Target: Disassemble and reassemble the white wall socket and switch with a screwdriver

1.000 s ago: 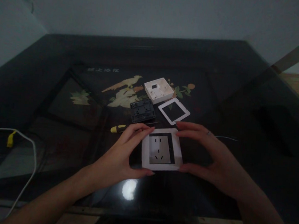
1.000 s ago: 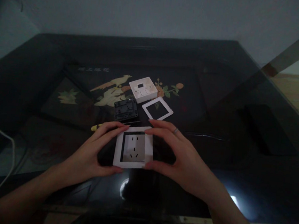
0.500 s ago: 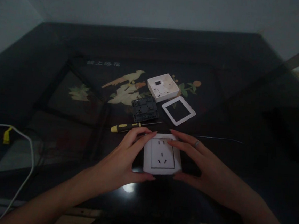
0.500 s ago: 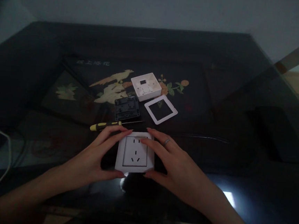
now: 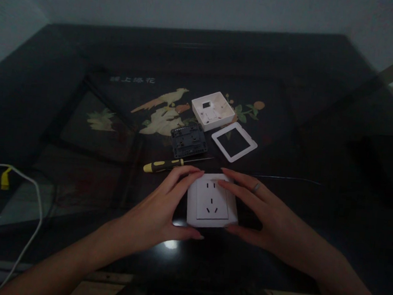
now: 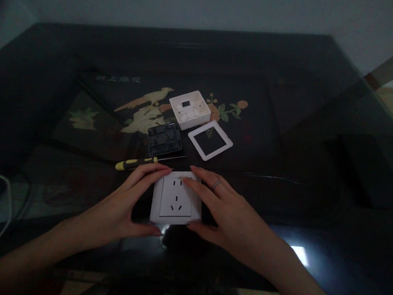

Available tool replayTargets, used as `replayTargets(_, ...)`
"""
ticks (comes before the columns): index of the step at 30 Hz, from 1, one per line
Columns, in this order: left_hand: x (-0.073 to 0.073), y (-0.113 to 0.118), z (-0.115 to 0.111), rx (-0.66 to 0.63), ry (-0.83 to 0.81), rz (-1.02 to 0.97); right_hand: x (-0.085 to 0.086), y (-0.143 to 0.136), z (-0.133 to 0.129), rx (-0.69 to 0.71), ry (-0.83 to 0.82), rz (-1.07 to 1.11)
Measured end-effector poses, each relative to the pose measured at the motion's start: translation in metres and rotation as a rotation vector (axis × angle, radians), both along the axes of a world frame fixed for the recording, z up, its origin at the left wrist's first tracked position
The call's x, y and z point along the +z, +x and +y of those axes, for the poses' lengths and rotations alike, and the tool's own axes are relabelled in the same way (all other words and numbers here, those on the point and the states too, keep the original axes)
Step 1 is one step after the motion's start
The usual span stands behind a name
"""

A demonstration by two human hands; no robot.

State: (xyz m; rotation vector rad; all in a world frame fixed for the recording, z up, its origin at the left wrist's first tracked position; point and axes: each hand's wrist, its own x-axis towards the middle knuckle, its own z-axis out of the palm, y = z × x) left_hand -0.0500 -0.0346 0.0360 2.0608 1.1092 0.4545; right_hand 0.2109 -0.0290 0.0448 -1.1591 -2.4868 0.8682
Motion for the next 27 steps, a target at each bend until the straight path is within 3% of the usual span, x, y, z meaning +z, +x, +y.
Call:
replayTargets(10, -0.0019, 0.0009, -0.0020, -0.015, 0.036, 0.050, -0.0016, 0.0002, -0.0004, 0.056, 0.141, -0.047)
replayTargets(27, -0.0060, 0.0011, -0.0019, -0.007, 0.040, 0.025, -0.0046, 0.0015, 0.0004, 0.005, 0.017, -0.019)
